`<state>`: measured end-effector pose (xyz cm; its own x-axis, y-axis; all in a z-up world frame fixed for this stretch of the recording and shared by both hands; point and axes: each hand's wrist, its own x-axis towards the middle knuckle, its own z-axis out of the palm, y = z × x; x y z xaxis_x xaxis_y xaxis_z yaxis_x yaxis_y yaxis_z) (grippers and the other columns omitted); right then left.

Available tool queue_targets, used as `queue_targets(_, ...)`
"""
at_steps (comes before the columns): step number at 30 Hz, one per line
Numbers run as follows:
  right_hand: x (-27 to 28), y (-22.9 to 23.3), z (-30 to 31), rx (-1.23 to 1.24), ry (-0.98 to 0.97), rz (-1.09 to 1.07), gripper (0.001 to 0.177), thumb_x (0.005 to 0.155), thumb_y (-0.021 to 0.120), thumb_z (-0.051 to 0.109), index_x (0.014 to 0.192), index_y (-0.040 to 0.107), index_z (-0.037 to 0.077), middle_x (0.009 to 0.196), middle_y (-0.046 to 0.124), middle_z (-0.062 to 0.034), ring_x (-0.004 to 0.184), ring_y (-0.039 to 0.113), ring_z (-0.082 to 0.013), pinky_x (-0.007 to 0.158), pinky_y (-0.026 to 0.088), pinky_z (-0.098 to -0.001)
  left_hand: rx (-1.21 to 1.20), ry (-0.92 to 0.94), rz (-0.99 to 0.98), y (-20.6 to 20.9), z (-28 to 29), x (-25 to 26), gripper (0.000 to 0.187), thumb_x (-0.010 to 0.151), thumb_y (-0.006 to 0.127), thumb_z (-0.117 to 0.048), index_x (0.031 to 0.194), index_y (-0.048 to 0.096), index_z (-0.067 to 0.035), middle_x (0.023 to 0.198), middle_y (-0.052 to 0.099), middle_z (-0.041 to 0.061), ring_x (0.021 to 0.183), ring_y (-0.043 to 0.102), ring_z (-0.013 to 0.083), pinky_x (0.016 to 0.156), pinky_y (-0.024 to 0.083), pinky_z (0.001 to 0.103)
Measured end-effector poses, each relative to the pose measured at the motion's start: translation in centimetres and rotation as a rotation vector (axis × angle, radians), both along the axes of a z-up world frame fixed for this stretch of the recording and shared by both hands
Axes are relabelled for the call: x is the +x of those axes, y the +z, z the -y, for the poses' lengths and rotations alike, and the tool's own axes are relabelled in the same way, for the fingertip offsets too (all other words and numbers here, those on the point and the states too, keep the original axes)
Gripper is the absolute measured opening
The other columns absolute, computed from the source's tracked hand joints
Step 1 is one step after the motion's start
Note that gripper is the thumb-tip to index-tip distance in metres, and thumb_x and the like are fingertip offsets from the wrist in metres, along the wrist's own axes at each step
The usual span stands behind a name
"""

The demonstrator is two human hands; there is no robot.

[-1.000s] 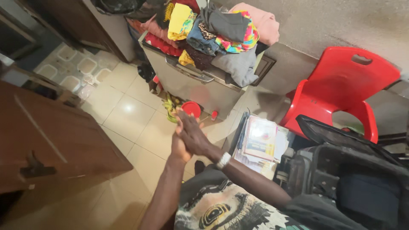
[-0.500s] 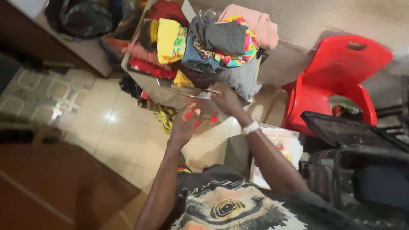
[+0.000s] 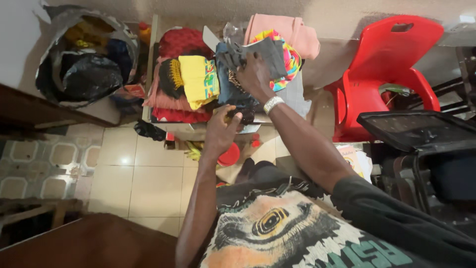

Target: The person organizes and packs various items into a black suitcase. They first arrange several books and papers on a nearby surface, then fold a dark blue garment and place it inside the suitcase. The person continues by folding and packing a grey garment, a leopard-print cloth, and a pair of denim shorts into the luggage.

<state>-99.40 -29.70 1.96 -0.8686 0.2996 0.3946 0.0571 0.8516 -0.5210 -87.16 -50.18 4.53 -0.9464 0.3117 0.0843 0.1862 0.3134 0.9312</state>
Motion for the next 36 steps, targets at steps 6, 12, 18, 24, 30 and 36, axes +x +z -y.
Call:
queue_targets(6,2.6,-1.8,-4.0,-0.558,0.028,-0.121,0.021,0.086,0.071,0.011,0.102,0.064,-0.001,0.1,0.064,-0.0178,0.091,0.064,-0.0359,0.082,0.052,-0.0452,0.228,0.084,0.066,0.9,-2.5,-3.9,0.034,0.095,0.068,-0.023,0.122,0.067,-0.002,0.12,0.068,0.012,0.11,0.065,0.0222,0.093,0.053,0.036)
queue_targets(12,8.6,0.8,-7.9,-1.596,0.173,-0.41,0.03,0.082,0.057,0.002,0.111,0.063,0.009,0.101,0.068,-0.0029,0.093,0.065,-0.0165,0.079,0.054,-0.0312,0.415,0.116,0.101,1.1,-5.6,-7.0,0.025,0.096,0.064,-0.015,0.117,0.068,-0.002,0.106,0.07,0.005,0.092,0.066,0.0113,0.077,0.056,0.025)
queue_targets(18,14.2,-1.2,-11.4,-2.041,0.216,-0.533,0.021,0.083,0.055,0.006,0.102,0.065,0.01,0.1,0.068,-0.0017,0.095,0.064,-0.0199,0.086,0.051,-0.0373,0.641,0.231,0.102,1.6,-8.2,-6.5,0.016,0.105,0.059,-0.011,0.104,0.069,0.001,0.083,0.057,0.001,0.073,0.048,0.0087,0.064,0.038,0.023)
queue_targets(24,17.8,-4.5,-9.9,-2.156,0.069,-0.616,0.032,0.076,0.051,0.014,0.1,0.069,0.004,0.113,0.072,-0.0123,0.113,0.066,-0.0315,0.109,0.049,-0.05,0.634,0.086,-0.053,2.9,-7.9,-5.7,0.011,0.107,0.057,-0.01,0.105,0.064,-0.001,0.103,0.062,0.003,0.096,0.056,0.0118,0.089,0.048,0.027)
queue_targets(30,21.1,-2.7,-5.4,-2.114,-0.004,-0.64,0.044,0.082,0.044,0.02,0.107,0.07,-0.004,0.123,0.069,-0.0241,0.121,0.064,-0.0386,0.112,0.046,-0.0545,0.299,-0.218,-0.314,6.9,-4.0,-5.6,0.042,0.095,0.074,-0.018,0.132,0.061,-0.003,0.136,0.057,0.011,0.129,0.053,0.0238,0.102,0.048,0.039)
queue_targets(36,25.2,-3.0,-0.8,-2.042,-0.007,-0.708,0.036,0.089,0.046,0.016,0.106,0.069,-0.006,0.118,0.071,-0.0236,0.113,0.068,-0.0364,0.108,0.053,-0.049,0.407,-0.753,0.375,5.1,-2.7,-3.4,0.061,0.086,0.081,-0.022,0.137,0.052,-0.004,0.13,0.066,0.01,0.12,0.065,0.02,0.104,0.052,0.035)
